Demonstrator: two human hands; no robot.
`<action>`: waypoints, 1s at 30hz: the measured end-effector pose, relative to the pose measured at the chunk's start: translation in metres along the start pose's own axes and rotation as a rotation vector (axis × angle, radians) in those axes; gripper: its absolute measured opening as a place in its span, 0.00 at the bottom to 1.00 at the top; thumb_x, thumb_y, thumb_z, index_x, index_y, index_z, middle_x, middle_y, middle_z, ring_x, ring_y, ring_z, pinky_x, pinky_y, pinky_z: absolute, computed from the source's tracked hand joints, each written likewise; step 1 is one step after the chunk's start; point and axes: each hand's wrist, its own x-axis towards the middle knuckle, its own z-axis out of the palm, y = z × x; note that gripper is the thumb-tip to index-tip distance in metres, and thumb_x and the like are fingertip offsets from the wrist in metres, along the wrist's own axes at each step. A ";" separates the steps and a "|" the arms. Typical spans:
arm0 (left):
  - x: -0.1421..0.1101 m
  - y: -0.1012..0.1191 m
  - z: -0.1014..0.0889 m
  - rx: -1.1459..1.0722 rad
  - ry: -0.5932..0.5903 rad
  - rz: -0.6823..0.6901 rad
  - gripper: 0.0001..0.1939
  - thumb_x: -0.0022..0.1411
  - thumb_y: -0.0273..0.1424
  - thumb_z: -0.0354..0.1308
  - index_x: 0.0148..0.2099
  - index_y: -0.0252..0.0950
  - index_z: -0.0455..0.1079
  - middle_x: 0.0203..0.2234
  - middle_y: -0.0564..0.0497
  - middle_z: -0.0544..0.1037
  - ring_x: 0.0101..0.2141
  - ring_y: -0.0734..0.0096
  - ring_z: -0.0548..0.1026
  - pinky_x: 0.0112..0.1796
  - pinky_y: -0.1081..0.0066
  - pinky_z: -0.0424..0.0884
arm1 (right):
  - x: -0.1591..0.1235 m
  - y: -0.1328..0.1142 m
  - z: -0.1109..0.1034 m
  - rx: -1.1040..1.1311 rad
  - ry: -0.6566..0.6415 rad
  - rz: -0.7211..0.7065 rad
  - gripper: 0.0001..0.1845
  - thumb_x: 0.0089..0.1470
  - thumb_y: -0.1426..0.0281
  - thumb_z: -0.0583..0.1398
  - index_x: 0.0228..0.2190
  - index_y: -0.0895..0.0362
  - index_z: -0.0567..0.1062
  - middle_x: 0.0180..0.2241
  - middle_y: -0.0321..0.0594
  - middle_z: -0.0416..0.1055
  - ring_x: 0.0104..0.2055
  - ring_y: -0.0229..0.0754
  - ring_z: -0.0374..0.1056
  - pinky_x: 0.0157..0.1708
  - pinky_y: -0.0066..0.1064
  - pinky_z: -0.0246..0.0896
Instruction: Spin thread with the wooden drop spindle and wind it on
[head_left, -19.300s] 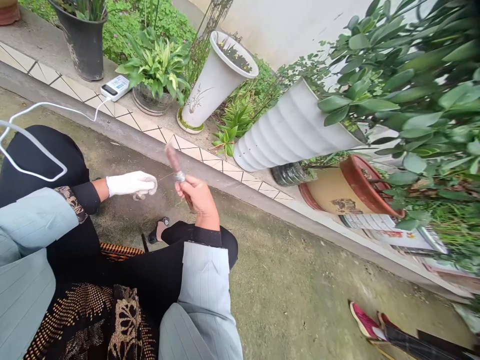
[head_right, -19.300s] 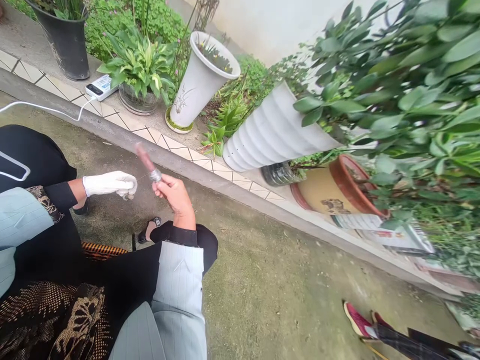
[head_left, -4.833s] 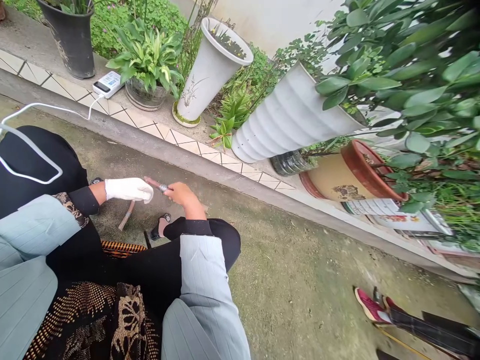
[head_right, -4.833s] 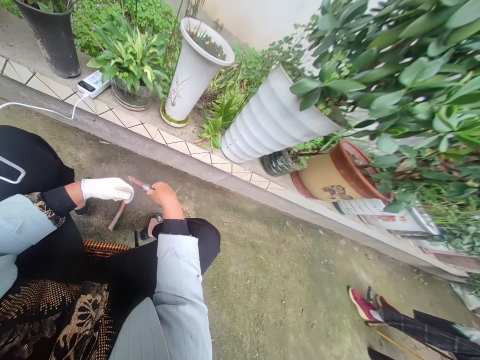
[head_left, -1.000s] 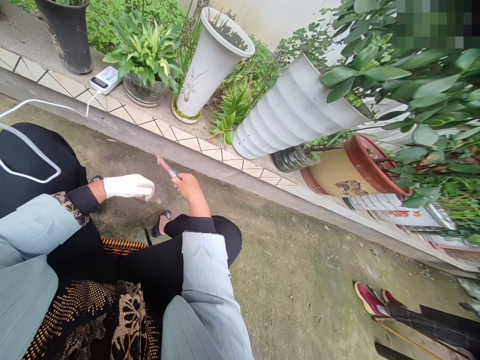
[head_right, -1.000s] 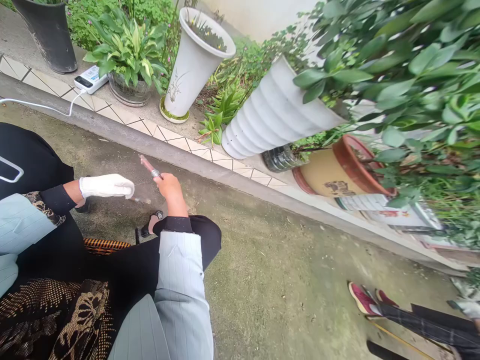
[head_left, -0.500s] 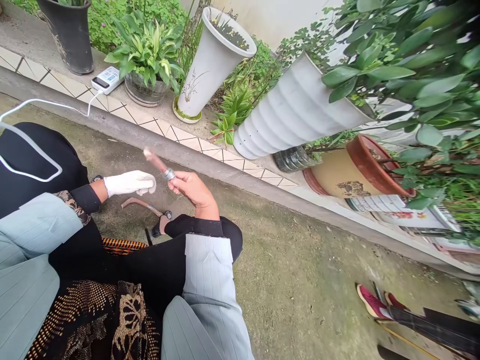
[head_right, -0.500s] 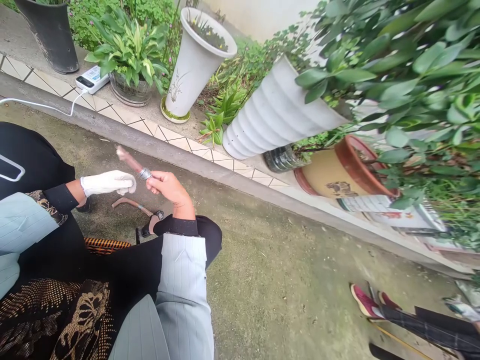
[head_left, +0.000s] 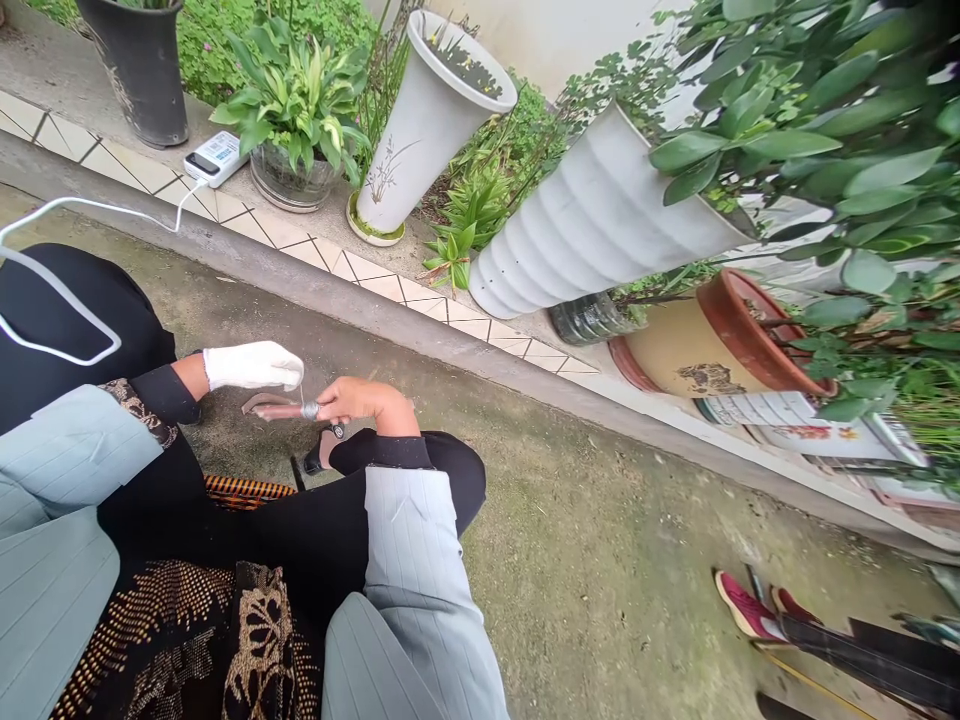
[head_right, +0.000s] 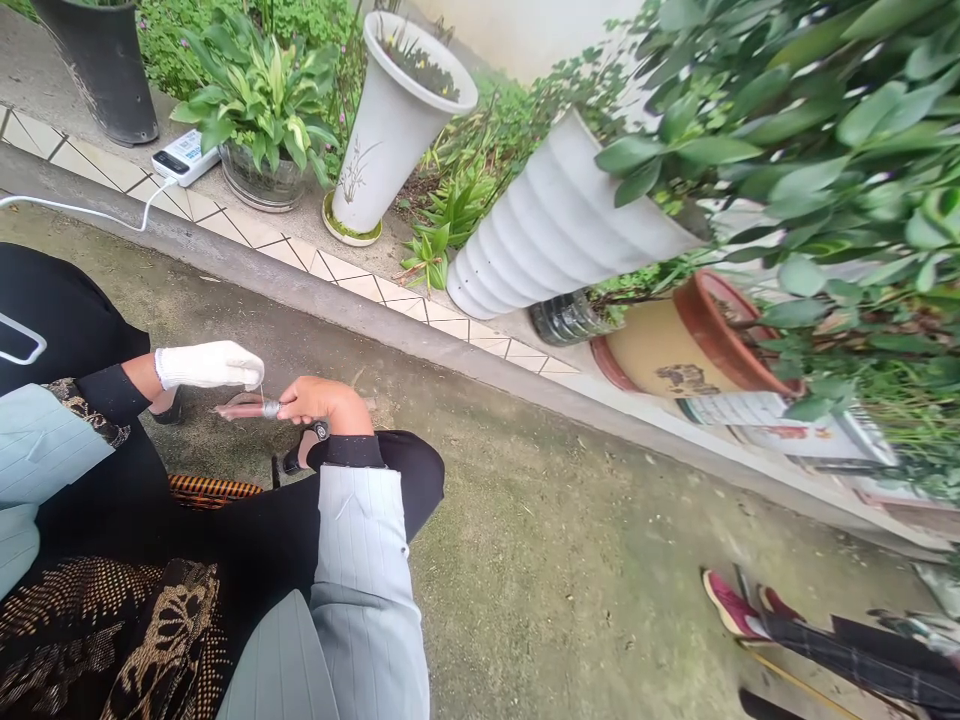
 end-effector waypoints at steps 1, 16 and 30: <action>0.000 -0.001 0.000 -0.064 0.001 -0.011 0.14 0.63 0.36 0.52 0.30 0.29 0.66 0.22 0.55 0.64 0.25 0.78 0.58 0.28 0.76 0.57 | -0.004 -0.001 0.001 0.067 -0.085 -0.098 0.10 0.49 0.66 0.61 0.31 0.60 0.76 0.20 0.32 0.66 0.21 0.31 0.58 0.25 0.25 0.53; -0.002 0.010 -0.001 -0.173 -0.034 -0.073 0.16 0.65 0.38 0.50 0.35 0.29 0.69 0.24 0.53 0.69 0.22 0.80 0.60 0.25 0.77 0.59 | -0.001 0.015 -0.016 0.242 0.929 0.145 0.13 0.54 0.60 0.57 0.30 0.57 0.72 0.25 0.38 0.69 0.23 0.34 0.59 0.24 0.26 0.51; 0.001 -0.008 -0.011 -0.139 0.209 -0.051 0.18 0.62 0.42 0.52 0.35 0.31 0.71 0.23 0.51 0.70 0.23 0.76 0.63 0.25 0.77 0.59 | -0.020 0.001 -0.005 0.495 0.558 -0.427 0.18 0.53 0.56 0.57 0.32 0.59 0.71 0.24 0.32 0.62 0.21 0.30 0.54 0.23 0.24 0.50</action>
